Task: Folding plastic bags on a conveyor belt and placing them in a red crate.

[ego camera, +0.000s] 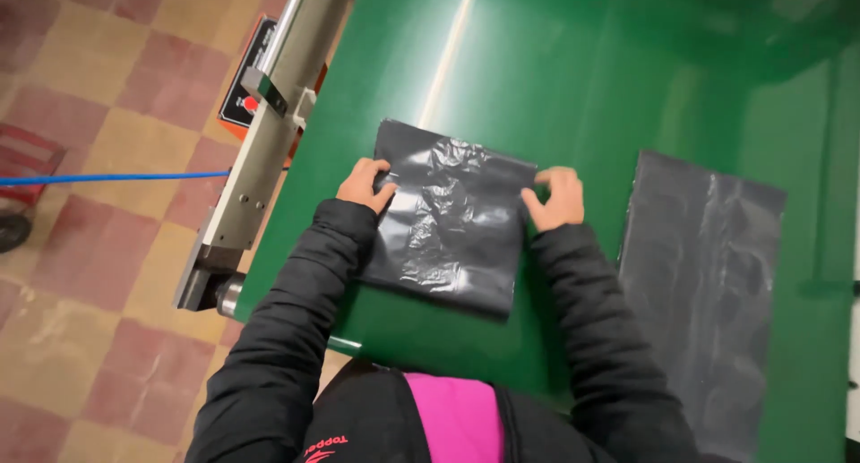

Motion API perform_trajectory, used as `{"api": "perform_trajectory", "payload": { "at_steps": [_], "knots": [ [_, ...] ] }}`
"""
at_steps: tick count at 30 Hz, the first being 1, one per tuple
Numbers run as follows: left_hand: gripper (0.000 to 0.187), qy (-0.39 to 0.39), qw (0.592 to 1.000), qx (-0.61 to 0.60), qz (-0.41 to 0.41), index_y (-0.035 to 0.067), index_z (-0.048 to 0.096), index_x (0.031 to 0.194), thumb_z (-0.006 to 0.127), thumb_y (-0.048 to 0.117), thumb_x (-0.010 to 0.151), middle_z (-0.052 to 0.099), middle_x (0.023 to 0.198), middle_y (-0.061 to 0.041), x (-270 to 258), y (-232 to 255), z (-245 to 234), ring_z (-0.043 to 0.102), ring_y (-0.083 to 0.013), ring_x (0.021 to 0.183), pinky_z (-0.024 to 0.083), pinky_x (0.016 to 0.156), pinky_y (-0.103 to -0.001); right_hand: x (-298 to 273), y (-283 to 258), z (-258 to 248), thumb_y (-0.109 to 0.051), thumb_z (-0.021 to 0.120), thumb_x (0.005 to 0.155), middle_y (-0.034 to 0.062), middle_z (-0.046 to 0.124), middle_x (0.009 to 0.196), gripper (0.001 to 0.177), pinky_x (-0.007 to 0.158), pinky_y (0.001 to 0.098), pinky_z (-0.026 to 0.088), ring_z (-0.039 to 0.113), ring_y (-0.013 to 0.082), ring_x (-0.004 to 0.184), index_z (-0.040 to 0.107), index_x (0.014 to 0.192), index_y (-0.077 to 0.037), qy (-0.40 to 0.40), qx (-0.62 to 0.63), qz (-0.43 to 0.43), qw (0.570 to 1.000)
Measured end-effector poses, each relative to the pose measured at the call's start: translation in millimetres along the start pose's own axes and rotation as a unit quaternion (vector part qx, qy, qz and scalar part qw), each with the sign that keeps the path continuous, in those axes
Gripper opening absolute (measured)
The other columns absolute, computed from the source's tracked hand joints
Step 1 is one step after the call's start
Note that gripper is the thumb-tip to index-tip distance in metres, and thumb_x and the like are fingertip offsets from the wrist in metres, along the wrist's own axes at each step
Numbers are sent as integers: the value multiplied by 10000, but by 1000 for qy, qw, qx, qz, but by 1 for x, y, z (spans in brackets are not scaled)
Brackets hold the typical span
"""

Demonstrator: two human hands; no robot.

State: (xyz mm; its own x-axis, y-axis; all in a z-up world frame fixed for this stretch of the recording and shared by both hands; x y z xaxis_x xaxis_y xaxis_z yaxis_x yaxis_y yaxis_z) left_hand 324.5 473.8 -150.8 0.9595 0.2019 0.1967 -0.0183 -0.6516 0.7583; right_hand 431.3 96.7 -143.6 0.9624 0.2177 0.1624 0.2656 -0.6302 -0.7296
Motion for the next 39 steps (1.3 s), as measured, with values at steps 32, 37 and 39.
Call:
{"api": "perform_trajectory", "payload": {
  "at_steps": [32,37,39],
  "knots": [
    [978,-172,650,-674,-307,-21,566,1425,338,796,940,627,1368,-174,-86,-108,55,615,-294,1195,491,1052,-404,-195,-163,10,-44,712,715,-60,679,1038,337,880,408,433,589,227,994,732,1024,-176,22,-224,-256,940],
    [725,-83,934,-336,-89,-39,508,1395,649,502,934,588,1339,-177,-107,7,-61,570,-274,1220,477,1028,-415,-206,-166,13,-57,714,738,-48,689,1075,309,896,414,456,605,225,1032,730,1025,-168,37,-244,-248,937],
    [747,-49,975,-213,-35,-56,438,1388,752,354,849,537,1324,-198,-112,47,-97,549,-294,1215,486,964,-442,-208,-178,11,-56,711,753,-36,692,1092,298,901,419,466,612,231,1048,728,1031,-160,44,-249,-240,937]
  ]
}}
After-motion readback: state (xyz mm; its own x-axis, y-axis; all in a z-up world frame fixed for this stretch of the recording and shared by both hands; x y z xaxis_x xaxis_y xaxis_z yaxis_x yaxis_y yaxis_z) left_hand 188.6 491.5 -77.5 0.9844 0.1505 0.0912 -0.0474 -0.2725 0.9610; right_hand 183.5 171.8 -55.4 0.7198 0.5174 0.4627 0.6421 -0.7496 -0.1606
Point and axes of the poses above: each hand's wrist, its own x-axis towards the middle knuckle, its own z-axis out of the palm, y = z × x, the point moved 7 cm from there along x, towards the middle knuckle
